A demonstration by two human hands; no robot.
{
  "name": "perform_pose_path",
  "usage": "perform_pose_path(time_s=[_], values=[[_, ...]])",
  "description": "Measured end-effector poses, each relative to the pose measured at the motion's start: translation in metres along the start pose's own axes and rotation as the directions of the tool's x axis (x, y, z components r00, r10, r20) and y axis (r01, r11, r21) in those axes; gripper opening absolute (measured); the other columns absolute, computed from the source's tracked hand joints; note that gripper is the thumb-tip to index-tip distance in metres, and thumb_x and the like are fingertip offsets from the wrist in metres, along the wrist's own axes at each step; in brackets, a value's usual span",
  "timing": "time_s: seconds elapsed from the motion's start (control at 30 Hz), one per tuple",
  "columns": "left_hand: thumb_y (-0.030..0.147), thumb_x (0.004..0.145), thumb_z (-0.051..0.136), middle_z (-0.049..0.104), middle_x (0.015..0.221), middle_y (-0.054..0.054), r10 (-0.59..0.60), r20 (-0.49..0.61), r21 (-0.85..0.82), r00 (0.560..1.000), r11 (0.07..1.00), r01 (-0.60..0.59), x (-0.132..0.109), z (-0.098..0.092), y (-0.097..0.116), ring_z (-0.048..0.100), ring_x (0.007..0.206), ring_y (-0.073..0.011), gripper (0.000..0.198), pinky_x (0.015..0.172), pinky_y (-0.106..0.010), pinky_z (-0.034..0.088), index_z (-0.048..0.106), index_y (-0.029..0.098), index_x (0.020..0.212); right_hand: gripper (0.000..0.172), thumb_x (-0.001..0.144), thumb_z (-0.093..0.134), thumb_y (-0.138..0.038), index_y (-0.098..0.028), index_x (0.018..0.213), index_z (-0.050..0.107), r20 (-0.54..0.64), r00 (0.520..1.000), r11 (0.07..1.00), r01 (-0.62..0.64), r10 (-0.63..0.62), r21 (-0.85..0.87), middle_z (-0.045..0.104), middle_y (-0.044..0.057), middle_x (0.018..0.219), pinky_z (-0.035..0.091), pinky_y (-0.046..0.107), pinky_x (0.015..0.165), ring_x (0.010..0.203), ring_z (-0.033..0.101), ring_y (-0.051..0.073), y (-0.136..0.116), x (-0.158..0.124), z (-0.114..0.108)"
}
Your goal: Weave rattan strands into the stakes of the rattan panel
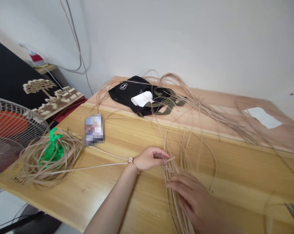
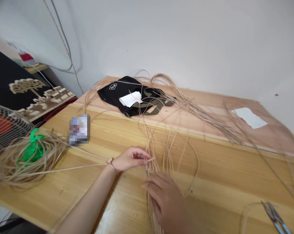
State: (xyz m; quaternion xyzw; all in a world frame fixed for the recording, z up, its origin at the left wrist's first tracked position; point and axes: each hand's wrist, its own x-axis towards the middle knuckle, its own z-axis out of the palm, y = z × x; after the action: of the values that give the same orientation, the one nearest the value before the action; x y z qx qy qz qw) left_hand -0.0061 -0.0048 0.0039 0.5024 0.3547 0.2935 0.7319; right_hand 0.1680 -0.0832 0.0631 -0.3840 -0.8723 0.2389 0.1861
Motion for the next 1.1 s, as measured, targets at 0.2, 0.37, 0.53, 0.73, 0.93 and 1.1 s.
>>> perform_pose_path(time_s=[0.2, 0.37, 0.53, 0.73, 0.93, 1.1], values=[[0.022, 0.059, 0.068, 0.064, 0.071, -0.005, -0.004, -0.002, -0.022, 1.000, 1.000, 0.004, 0.000, 0.000, -0.001, 0.055, 0.061, -0.0084, 0.029, 0.063, -0.021, 0.043, 0.062, 0.009, 0.084, 0.025, 0.081, 0.040, -0.025, -0.026, 0.093, 0.061, 0.148, 0.881, 0.769, -0.466, 0.450, 0.437, 0.062, 0.002, 0.097, 0.045, 0.032, 0.077, 0.090, 0.056, 0.018, 0.004, -0.012, -0.002], [0.023, 0.059, 0.067, 0.064, 0.072, -0.006, 0.005, -0.012, 0.000, 1.000, 1.000, -0.005, 0.000, 0.000, -0.002, 0.055, 0.061, -0.0082, 0.029, 0.062, -0.020, 0.043, 0.063, 0.009, 0.084, 0.024, 0.075, 0.051, -0.034, -0.020, 0.092, 0.059, 0.171, 0.798, 0.634, -0.571, 0.578, 0.522, 0.064, 0.003, 0.082, 0.046, 0.027, 0.066, 0.074, 0.058, 0.016, 0.005, -0.003, 0.006], [0.023, 0.059, 0.067, 0.064, 0.071, -0.005, 0.001, -0.006, -0.005, 1.000, 1.000, -0.001, 0.001, 0.000, -0.002, 0.054, 0.060, -0.0078, 0.029, 0.061, -0.020, 0.042, 0.063, 0.009, 0.084, 0.020, 0.080, 0.041, -0.029, -0.023, 0.081, 0.060, 0.236, 0.809, 0.782, -0.584, 0.538, 0.218, 0.061, 0.000, 0.067, 0.042, 0.028, 0.057, 0.061, 0.056, 0.015, 0.001, -0.003, -0.006], [0.020, 0.059, 0.067, 0.063, 0.070, -0.004, 0.006, 0.006, -0.017, 1.000, 1.000, -0.005, 0.000, 0.000, -0.001, 0.054, 0.060, -0.0073, 0.027, 0.061, -0.019, 0.042, 0.063, 0.009, 0.084, 0.019, 0.081, 0.041, -0.024, -0.026, 0.092, 0.057, 0.198, 0.937, 0.940, -0.316, 0.288, 0.125, 0.055, 0.003, 0.104, 0.040, 0.032, 0.079, 0.095, 0.050, 0.018, -0.003, 0.002, -0.011], [0.023, 0.061, 0.066, 0.063, 0.072, -0.005, 0.003, 0.011, -0.018, 1.000, 1.000, -0.002, 0.000, 0.000, 0.000, 0.055, 0.062, -0.0085, 0.027, 0.059, -0.019, 0.041, 0.063, 0.010, 0.084, 0.017, 0.073, 0.050, -0.018, -0.024, 0.087, 0.058, 0.215, 0.976, 0.997, -0.054, 0.043, 0.047, 0.039, 0.002, 0.127, 0.026, 0.043, 0.095, 0.117, 0.031, 0.022, -0.002, 0.012, -0.008], [0.022, 0.060, 0.067, 0.063, 0.072, -0.005, 0.014, 0.024, -0.023, 1.000, 1.000, -0.013, 0.000, 0.000, 0.000, 0.054, 0.063, -0.0080, 0.028, 0.063, -0.020, 0.042, 0.063, 0.009, 0.084, 0.016, 0.068, 0.052, -0.015, -0.022, 0.081, 0.056, 0.204, 0.979, 0.988, -0.049, 0.019, 0.145, 0.052, 0.002, 0.115, 0.028, 0.042, 0.094, 0.112, 0.037, 0.021, -0.003, 0.012, -0.007]])
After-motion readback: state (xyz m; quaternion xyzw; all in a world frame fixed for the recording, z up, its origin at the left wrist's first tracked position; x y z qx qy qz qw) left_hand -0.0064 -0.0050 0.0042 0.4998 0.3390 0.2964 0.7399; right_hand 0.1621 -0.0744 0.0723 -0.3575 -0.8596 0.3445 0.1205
